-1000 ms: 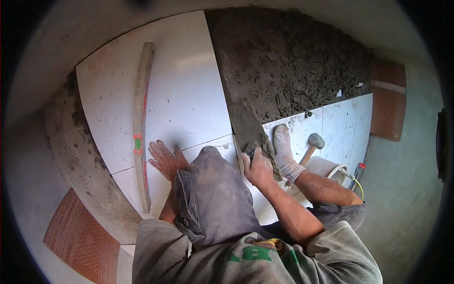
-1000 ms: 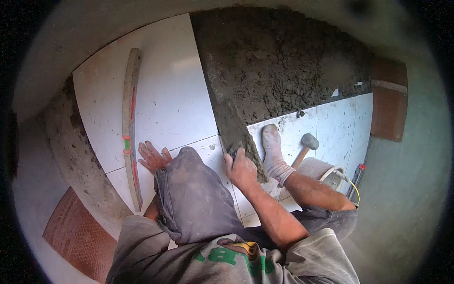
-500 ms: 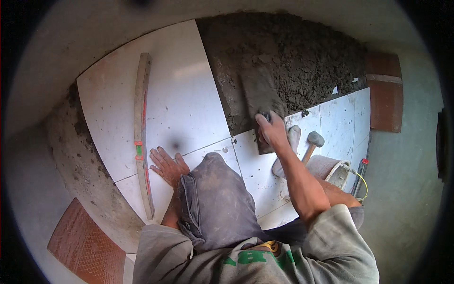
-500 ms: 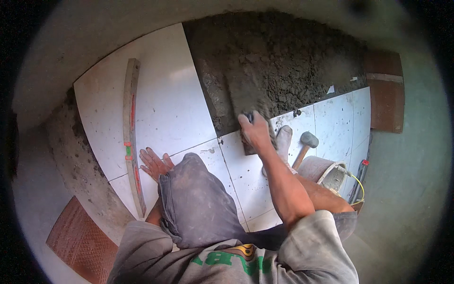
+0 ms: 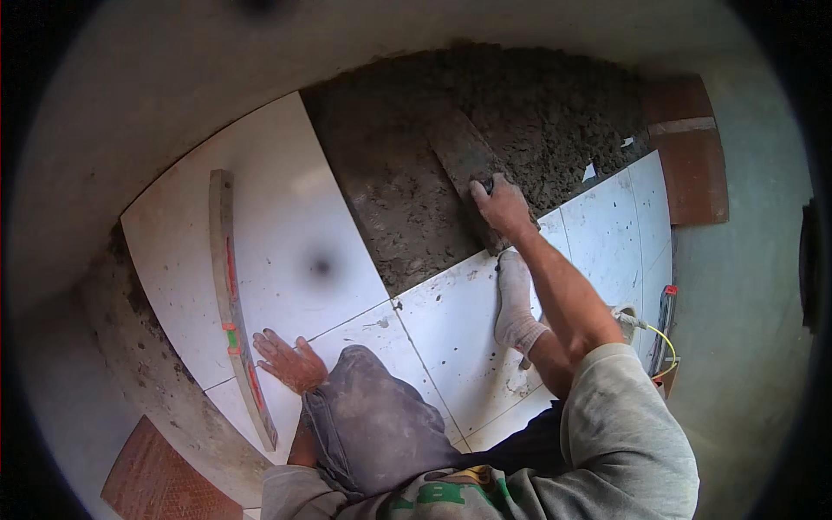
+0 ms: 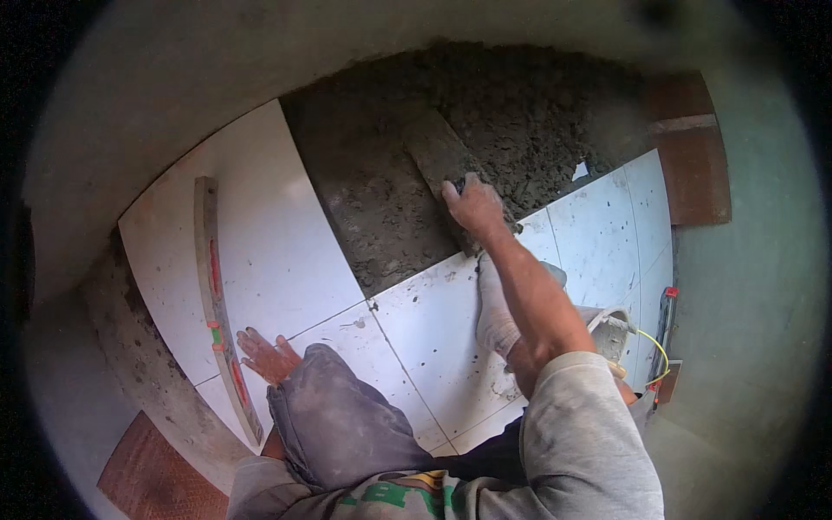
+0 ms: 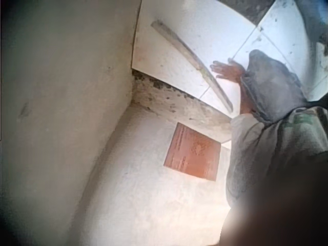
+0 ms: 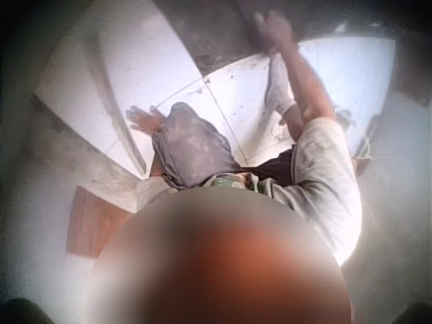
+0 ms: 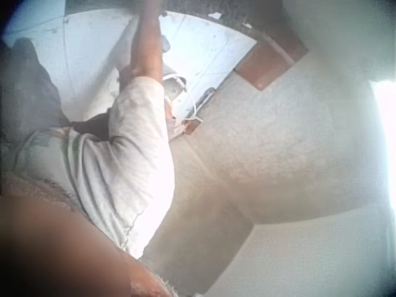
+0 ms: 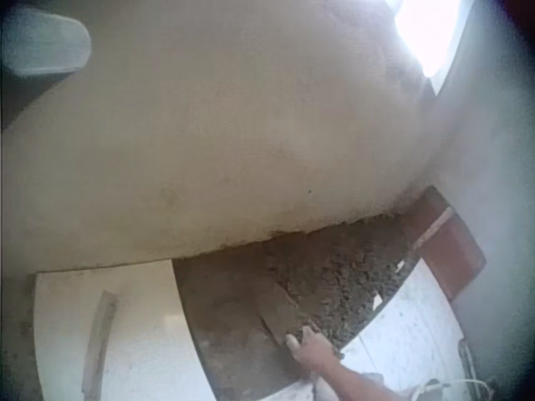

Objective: Using a trowel to smooth and level a bed of wet mortar on the floor for tiling.

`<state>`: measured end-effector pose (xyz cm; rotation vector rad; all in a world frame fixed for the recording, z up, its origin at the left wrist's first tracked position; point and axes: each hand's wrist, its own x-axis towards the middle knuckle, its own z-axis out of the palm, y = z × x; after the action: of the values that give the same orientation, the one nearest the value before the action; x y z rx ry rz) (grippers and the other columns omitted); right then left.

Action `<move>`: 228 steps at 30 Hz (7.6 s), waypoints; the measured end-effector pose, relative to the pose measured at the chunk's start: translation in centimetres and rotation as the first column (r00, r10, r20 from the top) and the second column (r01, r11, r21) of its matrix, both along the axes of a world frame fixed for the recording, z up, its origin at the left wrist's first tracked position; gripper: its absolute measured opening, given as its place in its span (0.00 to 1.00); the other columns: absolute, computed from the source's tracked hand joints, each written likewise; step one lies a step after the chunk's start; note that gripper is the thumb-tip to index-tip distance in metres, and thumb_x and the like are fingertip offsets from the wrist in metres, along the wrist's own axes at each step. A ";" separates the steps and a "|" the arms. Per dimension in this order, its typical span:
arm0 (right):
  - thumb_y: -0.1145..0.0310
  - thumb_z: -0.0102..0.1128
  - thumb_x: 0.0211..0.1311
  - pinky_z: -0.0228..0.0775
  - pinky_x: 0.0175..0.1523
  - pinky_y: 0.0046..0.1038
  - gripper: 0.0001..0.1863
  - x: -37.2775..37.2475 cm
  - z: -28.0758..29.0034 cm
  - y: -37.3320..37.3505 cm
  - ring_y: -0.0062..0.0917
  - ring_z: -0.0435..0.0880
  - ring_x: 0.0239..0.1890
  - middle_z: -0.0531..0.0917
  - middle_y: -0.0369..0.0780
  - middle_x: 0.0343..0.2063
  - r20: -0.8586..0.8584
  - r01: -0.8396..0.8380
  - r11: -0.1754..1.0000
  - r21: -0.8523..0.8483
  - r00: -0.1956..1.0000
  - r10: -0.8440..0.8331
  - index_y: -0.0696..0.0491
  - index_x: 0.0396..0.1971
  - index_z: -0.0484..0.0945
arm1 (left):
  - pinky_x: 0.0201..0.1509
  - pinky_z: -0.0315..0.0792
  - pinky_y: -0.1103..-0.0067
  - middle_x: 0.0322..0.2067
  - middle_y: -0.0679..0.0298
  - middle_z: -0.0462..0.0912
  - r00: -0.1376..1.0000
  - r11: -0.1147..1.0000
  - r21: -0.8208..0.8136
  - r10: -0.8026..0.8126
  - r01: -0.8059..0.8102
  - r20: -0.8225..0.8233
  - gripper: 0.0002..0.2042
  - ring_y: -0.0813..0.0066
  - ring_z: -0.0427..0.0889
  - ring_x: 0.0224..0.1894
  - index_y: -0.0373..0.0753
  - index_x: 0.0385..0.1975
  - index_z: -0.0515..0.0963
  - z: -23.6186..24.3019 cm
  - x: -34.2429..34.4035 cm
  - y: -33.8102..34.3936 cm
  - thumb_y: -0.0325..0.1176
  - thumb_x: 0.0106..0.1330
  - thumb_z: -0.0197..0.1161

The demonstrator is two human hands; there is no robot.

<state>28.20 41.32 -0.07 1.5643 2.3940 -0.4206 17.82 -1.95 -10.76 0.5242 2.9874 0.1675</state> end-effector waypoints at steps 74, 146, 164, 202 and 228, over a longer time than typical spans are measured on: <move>0.53 0.48 0.64 0.74 0.44 0.46 0.23 3.8 -4.7 11.7 0.48 0.83 0.35 0.82 0.55 0.27 -0.008 -0.595 0.787 0.164 0.797 0.604 0.61 0.32 0.77 | 0.42 0.75 0.76 0.35 0.55 0.85 0.838 0.873 0.436 -0.060 -0.220 0.543 0.22 0.69 0.83 0.32 0.36 0.50 0.78 6.3 -2.8 18.2 0.48 0.66 0.57; 0.52 0.50 0.59 0.70 0.56 0.42 0.25 0.6 -2.2 1.1 0.45 0.80 0.49 0.81 0.54 0.41 0.043 -0.786 0.527 -0.323 0.544 0.838 0.60 0.40 0.80 | 0.45 0.71 0.60 0.31 0.52 0.84 0.499 0.928 0.193 -0.336 0.318 0.799 0.23 0.51 0.81 0.39 0.38 0.29 0.82 4.3 11.6 19.3 0.54 0.64 0.52; 0.52 0.52 0.58 0.72 0.53 0.42 0.22 -3.3 -2.5 2.9 0.43 0.81 0.46 0.82 0.53 0.39 0.049 -0.833 0.528 -0.167 0.528 0.848 0.58 0.38 0.80 | 0.67 0.58 0.61 0.34 0.54 0.82 0.728 0.857 0.387 -0.501 0.340 0.469 0.12 0.57 0.78 0.44 0.37 0.32 0.79 3.6 11.3 18.7 0.40 0.66 0.55; 0.58 0.50 0.57 0.73 0.52 0.41 0.20 4.5 -0.9 3.6 0.45 0.83 0.42 0.83 0.53 0.35 0.140 -0.710 0.548 -0.442 0.549 0.824 0.61 0.32 0.82 | 0.45 0.73 0.73 0.33 0.56 0.83 0.964 0.857 0.487 0.039 -0.167 0.261 0.12 0.63 0.82 0.36 0.36 0.36 0.81 8.2 -0.1 16.4 0.37 0.65 0.57; 0.47 0.50 0.58 0.73 0.44 0.44 0.21 20.5 0.8 15.0 0.41 0.83 0.38 0.83 0.49 0.30 0.316 -0.563 0.760 -0.325 0.693 0.648 0.49 0.34 0.83 | 0.49 0.72 0.75 0.36 0.54 0.83 0.851 0.907 0.417 -0.172 -0.060 0.497 0.14 0.65 0.81 0.40 0.32 0.39 0.80 7.4 2.9 23.2 0.38 0.67 0.57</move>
<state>48.69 56.33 0.78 0.6007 2.2587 -0.1568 20.72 21.22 -3.39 0.5022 2.3864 0.8219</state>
